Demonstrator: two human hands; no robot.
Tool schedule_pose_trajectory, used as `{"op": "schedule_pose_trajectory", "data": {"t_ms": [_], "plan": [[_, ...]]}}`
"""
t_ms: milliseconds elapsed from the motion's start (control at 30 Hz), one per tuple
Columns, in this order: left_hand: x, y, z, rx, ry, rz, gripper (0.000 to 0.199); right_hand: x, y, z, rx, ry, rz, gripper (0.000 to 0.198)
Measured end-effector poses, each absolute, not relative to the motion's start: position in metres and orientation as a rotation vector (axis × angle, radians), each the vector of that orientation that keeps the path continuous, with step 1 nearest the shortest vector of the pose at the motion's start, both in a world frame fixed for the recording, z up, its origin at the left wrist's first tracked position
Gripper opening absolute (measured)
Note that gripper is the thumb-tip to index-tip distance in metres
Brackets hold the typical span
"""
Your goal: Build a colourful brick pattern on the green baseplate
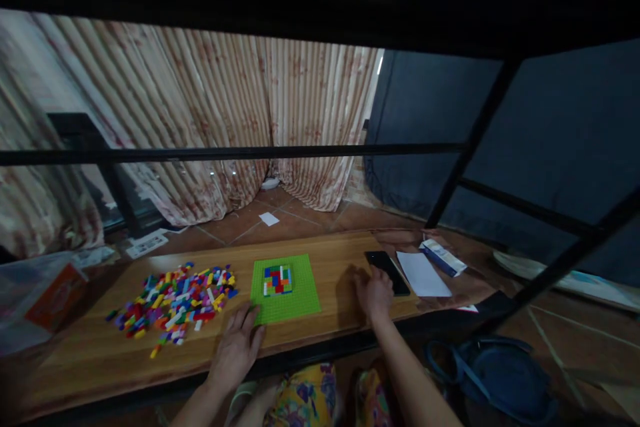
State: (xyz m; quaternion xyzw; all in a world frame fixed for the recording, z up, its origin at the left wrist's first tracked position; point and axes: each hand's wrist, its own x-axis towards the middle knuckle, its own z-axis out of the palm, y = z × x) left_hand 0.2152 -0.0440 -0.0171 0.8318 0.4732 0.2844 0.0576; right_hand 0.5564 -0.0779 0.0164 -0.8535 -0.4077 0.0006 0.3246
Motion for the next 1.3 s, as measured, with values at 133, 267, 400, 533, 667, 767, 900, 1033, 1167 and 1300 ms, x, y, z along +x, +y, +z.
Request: {"op": "schedule_pose_trajectory", "data": {"t_ms": [133,267,400,533,667,767,900,1033,1167,1300], "plan": [[0.216,-0.042,-0.018,2.581,1.47,0.819,0.038,0.615,-0.076,0.015,-2.553,-0.774,-0.033,0.083],[0.216,-0.036,-0.021,2.616,1.462,0.807,0.038,0.645,-0.07,0.009,-2.713,-0.727,0.113,0.097],[0.214,-0.031,-0.027,2.643,1.469,0.818,0.039,0.653,-0.066,0.006,-2.707,-0.764,0.172,0.099],[0.212,-0.029,-0.03,2.644,1.481,0.825,0.038,0.653,-0.064,0.007,-2.695,-0.742,0.204,0.099],[0.211,-0.028,-0.029,2.648,1.468,0.796,0.039,0.652,-0.062,0.01,-2.706,-0.725,0.209,0.097],[0.21,-0.027,-0.028,2.661,1.442,0.775,0.039,0.651,-0.06,0.011,-2.711,-0.721,0.215,0.096],[0.21,-0.026,-0.027,2.666,1.426,0.777,0.04,0.652,-0.06,0.011,-2.71,-0.721,0.197,0.095],[0.211,-0.028,-0.025,2.654,1.449,0.783,0.039,0.653,-0.06,0.01,-2.715,-0.729,0.191,0.094],[0.213,-0.029,-0.024,2.644,1.465,0.783,0.04,0.654,-0.06,0.011,-2.72,-0.728,0.199,0.09],[0.213,-0.029,-0.023,2.634,1.472,0.771,0.039,0.653,-0.061,0.011,-2.709,-0.728,0.183,0.09]]}}
